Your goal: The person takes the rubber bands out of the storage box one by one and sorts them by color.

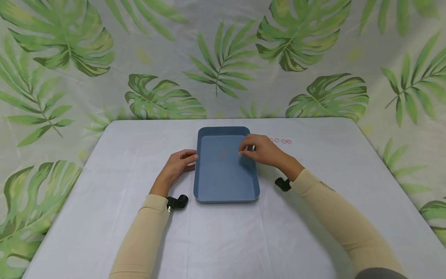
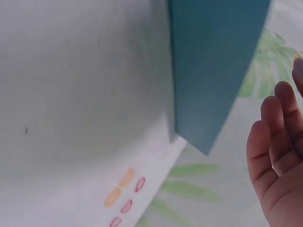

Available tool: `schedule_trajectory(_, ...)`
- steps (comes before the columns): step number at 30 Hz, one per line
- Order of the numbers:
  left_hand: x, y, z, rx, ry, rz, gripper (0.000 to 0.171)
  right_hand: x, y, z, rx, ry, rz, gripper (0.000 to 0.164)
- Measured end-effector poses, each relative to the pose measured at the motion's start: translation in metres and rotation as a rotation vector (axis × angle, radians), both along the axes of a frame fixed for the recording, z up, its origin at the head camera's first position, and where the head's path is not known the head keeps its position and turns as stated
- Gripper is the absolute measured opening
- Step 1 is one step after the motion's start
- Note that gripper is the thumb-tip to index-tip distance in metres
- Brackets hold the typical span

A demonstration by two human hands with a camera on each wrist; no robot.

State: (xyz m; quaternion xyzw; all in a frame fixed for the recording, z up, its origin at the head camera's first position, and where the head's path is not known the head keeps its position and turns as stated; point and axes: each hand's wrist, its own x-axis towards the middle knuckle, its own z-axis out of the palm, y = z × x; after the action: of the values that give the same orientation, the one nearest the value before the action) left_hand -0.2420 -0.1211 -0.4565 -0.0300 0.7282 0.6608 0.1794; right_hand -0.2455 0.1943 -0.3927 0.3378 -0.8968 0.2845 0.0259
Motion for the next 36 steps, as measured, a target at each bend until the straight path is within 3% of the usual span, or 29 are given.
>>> schedule_trajectory(8, 0.004, -0.001, 0.000, 0.000, -0.004, -0.002, 0.047, 0.008, 0.019, 0.014, -0.058, 0.050, -0.013, 0.005)
schedule_trajectory(18, 0.003, 0.000, 0.002, -0.010, 0.019, 0.005, 0.047, 0.015, 0.064, 0.024, -0.051, 0.097, -0.120, 0.006)
schedule_trajectory(26, 0.001, -0.002, 0.003, -0.015, 0.011, 0.006, 0.046, 0.020, 0.092, 0.020, -0.071, 0.097, -0.208, 0.005)
schedule_trajectory(36, 0.002, 0.000, 0.001, 0.002, 0.011, -0.001, 0.047, 0.017, 0.111, 0.002, -0.054, 0.068, -0.263, 0.006)
